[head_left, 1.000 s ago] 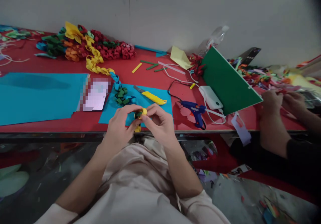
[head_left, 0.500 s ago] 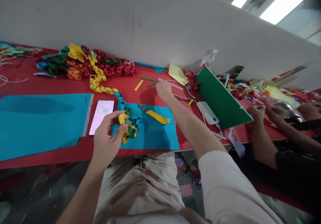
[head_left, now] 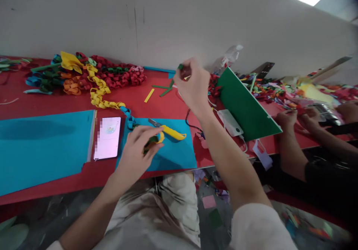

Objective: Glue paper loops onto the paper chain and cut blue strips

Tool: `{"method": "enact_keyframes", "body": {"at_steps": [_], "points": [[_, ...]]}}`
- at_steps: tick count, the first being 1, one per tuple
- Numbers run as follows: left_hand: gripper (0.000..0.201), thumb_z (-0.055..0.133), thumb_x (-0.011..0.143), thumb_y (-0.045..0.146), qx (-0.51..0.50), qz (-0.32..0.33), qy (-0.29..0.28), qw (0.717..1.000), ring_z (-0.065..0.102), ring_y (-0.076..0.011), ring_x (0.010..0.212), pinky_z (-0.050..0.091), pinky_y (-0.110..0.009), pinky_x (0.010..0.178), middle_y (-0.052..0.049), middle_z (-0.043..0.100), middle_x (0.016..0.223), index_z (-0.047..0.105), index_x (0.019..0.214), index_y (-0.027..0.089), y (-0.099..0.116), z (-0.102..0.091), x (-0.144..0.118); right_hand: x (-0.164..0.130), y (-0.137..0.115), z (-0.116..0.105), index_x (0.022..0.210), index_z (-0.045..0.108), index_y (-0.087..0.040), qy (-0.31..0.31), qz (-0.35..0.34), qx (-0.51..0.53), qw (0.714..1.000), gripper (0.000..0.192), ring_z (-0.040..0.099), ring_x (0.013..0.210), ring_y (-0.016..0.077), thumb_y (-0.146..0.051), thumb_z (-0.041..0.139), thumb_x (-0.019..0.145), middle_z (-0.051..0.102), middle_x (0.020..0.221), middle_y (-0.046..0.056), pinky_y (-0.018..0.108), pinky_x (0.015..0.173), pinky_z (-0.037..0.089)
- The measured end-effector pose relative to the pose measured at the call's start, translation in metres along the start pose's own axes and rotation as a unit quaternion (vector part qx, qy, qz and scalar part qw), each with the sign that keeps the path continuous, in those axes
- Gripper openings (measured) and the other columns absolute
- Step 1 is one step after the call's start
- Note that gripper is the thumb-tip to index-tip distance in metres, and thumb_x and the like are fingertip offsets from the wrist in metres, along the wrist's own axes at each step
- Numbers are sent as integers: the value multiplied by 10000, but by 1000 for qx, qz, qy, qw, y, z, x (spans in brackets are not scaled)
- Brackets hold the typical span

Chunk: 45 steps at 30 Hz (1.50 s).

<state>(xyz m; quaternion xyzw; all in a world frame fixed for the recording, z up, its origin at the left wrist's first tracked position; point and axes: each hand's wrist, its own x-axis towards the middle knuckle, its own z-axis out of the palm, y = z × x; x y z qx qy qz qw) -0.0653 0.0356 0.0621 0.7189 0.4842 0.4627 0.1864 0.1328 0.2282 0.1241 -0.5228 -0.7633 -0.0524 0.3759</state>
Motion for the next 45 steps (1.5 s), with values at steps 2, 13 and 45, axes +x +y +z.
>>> {"method": "enact_keyframes", "body": {"at_steps": [2,13,45], "points": [[321,642,1015,316,92,55,-46,993,660,-240,1091,481,-379,917,-77,704,1185,633,1327,238,11,25,1,-4,-18,-35,959,549,-245,76,10,114,990,62,616,743,135,-186,565,969,647,819,-25,280,767,513],[311,508,1051,269,212,6,-79,974,658,-281,1108,493,-422,930,-133,729,1128,650,1314,184,53,116,-22,-98,-89,-158,969,475,-292,59,68,555,827,130,733,814,147,-237,590,991,679,894,-26,293,728,620],[260,582,1006,195,-94,50,-192,976,774,-158,720,596,-220,660,-57,827,874,833,1065,229,54,23,-104,-247,-63,-89,1134,738,-248,-201,343,608,687,378,784,811,177,-433,837,819,820,845,20,246,675,588]]}}
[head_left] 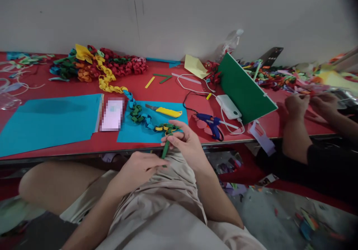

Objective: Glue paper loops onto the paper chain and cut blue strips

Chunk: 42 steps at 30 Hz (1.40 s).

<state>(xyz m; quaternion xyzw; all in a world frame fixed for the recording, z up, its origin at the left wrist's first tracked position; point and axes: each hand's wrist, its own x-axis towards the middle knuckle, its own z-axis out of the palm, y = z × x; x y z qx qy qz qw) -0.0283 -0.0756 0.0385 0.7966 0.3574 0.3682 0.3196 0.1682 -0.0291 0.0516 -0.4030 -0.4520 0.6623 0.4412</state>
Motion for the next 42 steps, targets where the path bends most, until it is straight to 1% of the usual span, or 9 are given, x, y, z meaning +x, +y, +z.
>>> {"method": "enact_keyframes", "body": {"at_steps": [6,14,20,24,28,31,35,39,42], "points": [[234,572,1030,220,156,20,-35,987,774,-182,816,594,-249,749,-60,811,940,801,1073,224,-17,-9,17,-6,-5,-8,791,758,-241,93,-122,-103,983,159,728,809,187,-370,851,789,787,827,29,303,759,579],[242,494,1000,96,334,125,-63,932,691,-176,705,521,-261,628,-57,725,819,708,911,167,-30,-20,58,-7,3,-20,954,689,-242,55,-24,30,998,294,770,746,192,-501,798,866,812,834,41,284,674,553],[306,527,1019,213,173,29,93,980,686,-138,670,486,-217,617,-34,743,749,737,798,182,-24,-24,82,3,10,2,940,631,-249,47,26,89,995,385,773,676,197,-516,861,786,803,755,20,274,615,546],[330,554,1004,356,-44,-116,58,991,714,-191,702,573,-271,677,-20,728,701,793,840,197,-21,-27,85,9,15,17,842,641,-236,73,11,57,996,342,732,587,183,-521,828,810,777,692,17,277,568,529],[394,660,937,544,-308,-160,24,938,767,-302,956,635,-448,887,-107,806,971,815,1009,189,-21,-23,74,8,18,20,797,707,-239,133,-61,-56,988,244,716,604,192,-460,804,832,762,666,17,302,573,553],[457,697,894,642,-346,-151,39,925,729,-337,1172,569,-518,1046,-156,779,1199,798,897,196,-16,-13,64,5,17,14,782,752,-271,185,-167,-172,953,125,724,636,201,-361,758,869,778,715,7,328,609,582],[570,660,865,740,-351,-114,-5,929,608,-358,1376,479,-530,1129,-190,703,1356,722,702,198,-8,-2,56,-1,12,-4,868,804,-332,154,-410,-310,844,233,755,768,224,-197,631,948,807,844,30,384,693,608],[617,686,825,759,-415,-151,-79,894,753,-299,920,572,-412,828,-142,761,840,620,582,196,-3,4,53,-16,8,-28,1159,768,-410,55,-527,-415,740,323,764,833,235,-192,669,942,821,945,25,398,690,628],[602,690,830,751,-444,-175,-149,866,651,-200,665,514,-313,656,-57,663,658,655,613,191,1,6,55,-28,6,-35,1317,701,-406,36,-515,-465,719,443,761,886,232,-187,693,933,820,1008,37,382,711,622]]}}
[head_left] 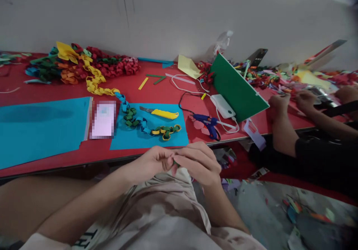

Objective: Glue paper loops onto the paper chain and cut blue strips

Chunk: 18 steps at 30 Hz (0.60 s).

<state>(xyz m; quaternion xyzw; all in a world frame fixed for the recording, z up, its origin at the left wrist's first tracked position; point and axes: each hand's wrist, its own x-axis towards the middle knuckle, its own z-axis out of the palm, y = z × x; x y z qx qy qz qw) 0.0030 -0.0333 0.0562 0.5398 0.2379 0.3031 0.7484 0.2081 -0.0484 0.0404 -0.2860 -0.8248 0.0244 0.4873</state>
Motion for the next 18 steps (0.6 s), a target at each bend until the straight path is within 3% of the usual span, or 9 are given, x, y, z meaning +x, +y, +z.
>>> {"method": "enact_keyframes", "body": {"at_steps": [4,8,11,14,16,18], "points": [[530,641,907,700,31,-20,25,999,694,-230,871,559,-352,835,-78,733,848,743,792,193,3,2,8,-2,-6,-3,1419,629,-308,-17,87,73,993,455,738,975,252,-249,677,970,786,1038,93,417,831,613],[529,631,921,693,130,-7,32,991,652,-285,1222,492,-412,1095,-124,743,1149,760,871,183,3,0,16,-11,-8,1,1223,717,-255,18,178,156,972,286,719,830,208,-332,740,948,753,891,56,354,765,603],[521,625,933,680,199,6,25,980,662,-273,1224,534,-358,1017,-133,702,1267,766,927,178,2,-4,18,-23,-10,5,1089,724,-244,41,261,159,951,135,708,769,166,-253,719,955,773,919,47,301,706,575],[508,529,1000,645,258,5,50,965,719,-200,907,563,-303,766,-114,727,1176,742,1004,183,3,-10,24,-32,-11,10,970,702,-230,108,336,141,925,22,716,774,161,-229,683,961,764,891,43,287,698,570],[451,479,1047,572,359,35,112,926,691,-193,819,531,-312,725,-84,752,1043,722,1039,192,2,-17,34,-35,-8,11,915,689,-223,167,384,125,899,58,706,730,156,-261,683,958,746,833,34,276,663,563],[342,549,1037,491,508,88,177,838,685,-252,985,511,-364,848,-85,757,1043,712,1066,192,-4,-23,51,-36,-2,10,912,687,-218,207,428,111,873,85,699,694,153,-295,691,949,736,788,22,273,650,566]]}}
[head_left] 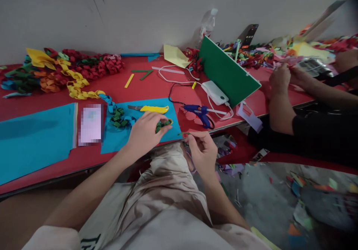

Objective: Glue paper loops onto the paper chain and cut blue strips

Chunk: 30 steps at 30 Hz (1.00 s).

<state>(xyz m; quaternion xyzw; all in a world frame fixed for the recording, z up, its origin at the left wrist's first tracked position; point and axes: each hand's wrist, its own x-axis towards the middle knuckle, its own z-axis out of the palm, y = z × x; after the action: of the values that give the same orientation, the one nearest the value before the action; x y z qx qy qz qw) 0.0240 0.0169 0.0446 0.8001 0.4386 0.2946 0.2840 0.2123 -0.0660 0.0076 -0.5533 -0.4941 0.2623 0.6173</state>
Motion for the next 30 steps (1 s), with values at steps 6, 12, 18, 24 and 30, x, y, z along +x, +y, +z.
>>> {"method": "enact_keyframes", "body": {"at_steps": [6,12,18,24,30], "points": [[255,709,946,317,272,54,-7,961,615,-359,1191,413,-463,912,-156,727,1206,701,1147,159,-19,37,29,19,11,-10,996,707,-203,-8,74,-9,997,169,679,683,154,-360,688,938,744,775,18,279,656,556],[239,669,1002,312,93,89,4,992,627,-262,1229,372,-389,951,-70,706,1264,619,1224,240,-25,13,9,34,12,-5,859,697,-193,-93,150,-27,984,263,629,630,155,-451,685,910,692,673,8,280,617,504],[195,686,991,247,-7,124,8,992,685,-207,1172,375,-344,931,-22,736,1236,602,1167,249,-26,-18,-16,41,-7,22,813,687,-189,-224,238,55,943,323,564,564,123,-505,745,847,665,609,-9,249,554,428],[165,714,974,319,-81,104,15,991,705,-201,1127,429,-335,938,-14,764,1197,696,1125,257,-34,-32,-32,41,-19,45,834,704,-175,-346,307,154,873,364,489,506,82,-525,804,828,630,578,-19,214,496,348],[150,706,968,361,-184,60,112,975,726,-196,978,507,-308,873,-33,795,1042,753,982,220,-36,-37,-29,37,-27,59,1054,660,-233,-281,275,239,888,418,587,594,139,-624,690,910,678,710,6,266,572,459]]}}
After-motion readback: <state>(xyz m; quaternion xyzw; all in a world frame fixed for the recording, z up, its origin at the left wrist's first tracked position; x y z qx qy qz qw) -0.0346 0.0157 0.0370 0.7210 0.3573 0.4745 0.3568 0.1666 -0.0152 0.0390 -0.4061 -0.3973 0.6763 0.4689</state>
